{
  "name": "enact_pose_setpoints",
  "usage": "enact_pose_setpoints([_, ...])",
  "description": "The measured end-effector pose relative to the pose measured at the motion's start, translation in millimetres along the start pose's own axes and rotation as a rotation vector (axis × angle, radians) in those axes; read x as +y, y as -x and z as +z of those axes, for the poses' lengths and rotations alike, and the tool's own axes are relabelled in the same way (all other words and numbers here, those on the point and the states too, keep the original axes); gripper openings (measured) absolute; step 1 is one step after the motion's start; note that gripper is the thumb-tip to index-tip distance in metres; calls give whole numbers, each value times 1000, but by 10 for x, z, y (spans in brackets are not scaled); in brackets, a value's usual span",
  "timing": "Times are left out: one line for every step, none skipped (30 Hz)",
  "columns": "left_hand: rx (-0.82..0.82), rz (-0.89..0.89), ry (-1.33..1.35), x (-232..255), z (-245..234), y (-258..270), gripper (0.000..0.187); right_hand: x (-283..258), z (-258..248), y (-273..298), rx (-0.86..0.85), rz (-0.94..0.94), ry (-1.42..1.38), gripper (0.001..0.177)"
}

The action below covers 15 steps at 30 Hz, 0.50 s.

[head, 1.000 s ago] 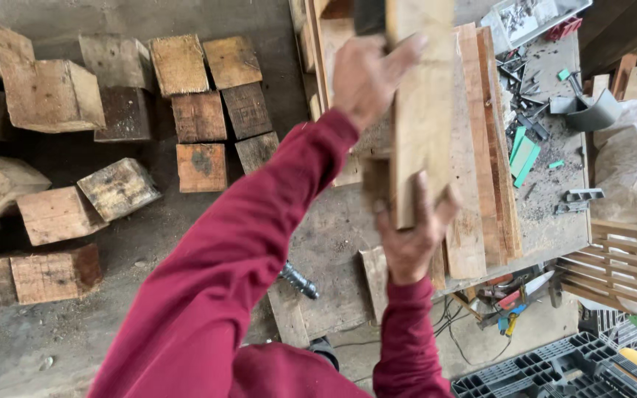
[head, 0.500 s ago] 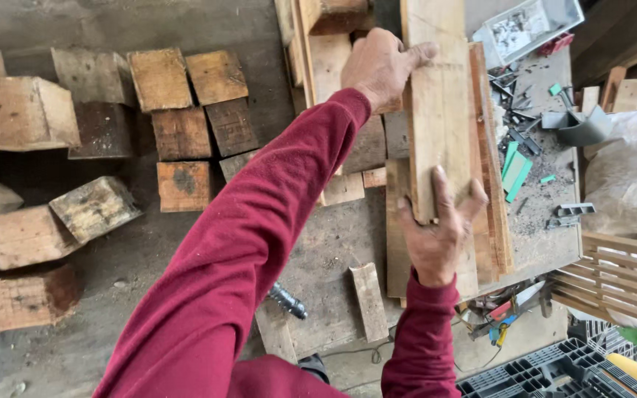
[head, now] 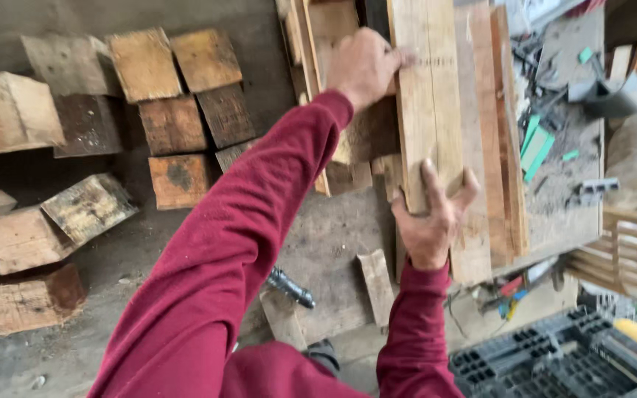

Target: The person constructs a wooden object by aligning planks and blocks of wood. They select nails from a container, position the wood pieces together, and use a hammer to secure them into place.

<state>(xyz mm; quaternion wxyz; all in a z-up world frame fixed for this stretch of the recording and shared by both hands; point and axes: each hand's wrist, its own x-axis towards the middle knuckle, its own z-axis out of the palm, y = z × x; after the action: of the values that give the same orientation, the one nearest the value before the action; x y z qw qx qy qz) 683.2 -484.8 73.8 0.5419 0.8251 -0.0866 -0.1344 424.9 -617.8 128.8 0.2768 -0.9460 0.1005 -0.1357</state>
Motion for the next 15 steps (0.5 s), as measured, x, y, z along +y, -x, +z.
enact_pose_setpoints([25,20,17,-26,58,-24,53,-21,28,48,0,-25,2,71])
enact_pose_setpoints([9,1,-23,-34,86,-59,55,-22,102,-2,9,-74,3,74])
enact_pose_setpoints([-6,-17,-63,-61,94,-61,58,-8,135,-48,18,-123,4,76])
enact_pose_setpoints([-27,-40,-108,-106,98,-49,61,13,141,-59,15,-121,19,76])
enact_pose_setpoints([-21,-24,-120,-130,103,-81,60,40,144,-71,13,-119,34,77])
enact_pose_setpoints([-24,-18,-131,-158,125,-79,60,58,127,-37,1,-108,50,77])
enact_pose_setpoints([-27,-11,-142,-181,147,-59,59,70,126,-10,-4,-96,31,77])
enact_pose_setpoints([-5,-6,-124,-181,149,-57,57,87,141,-31,-3,-97,11,77])
enact_pose_setpoints([17,-1,-105,-171,144,-42,55,90,119,-22,-2,-99,-9,77])
enact_pose_setpoints([44,7,-93,-153,102,-33,53,87,84,-22,-12,-100,-2,77])
enact_pose_setpoints([91,24,-65,-147,42,13,54,87,43,-22,-22,-102,6,78])
enact_pose_setpoints([141,41,-39,-158,-52,79,56,94,30,-22,-32,-105,10,79])
enact_pose_setpoints([190,59,-13,-160,-162,137,58,117,54,-53,-15,-106,-6,79])
enact_pose_setpoints([228,62,179,-168,-275,237,44,146,85,-66,-7,-98,-21,78])
enact_pose_setpoints([267,65,372,-176,-405,377,34,173,100,-52,1,-90,-36,78])
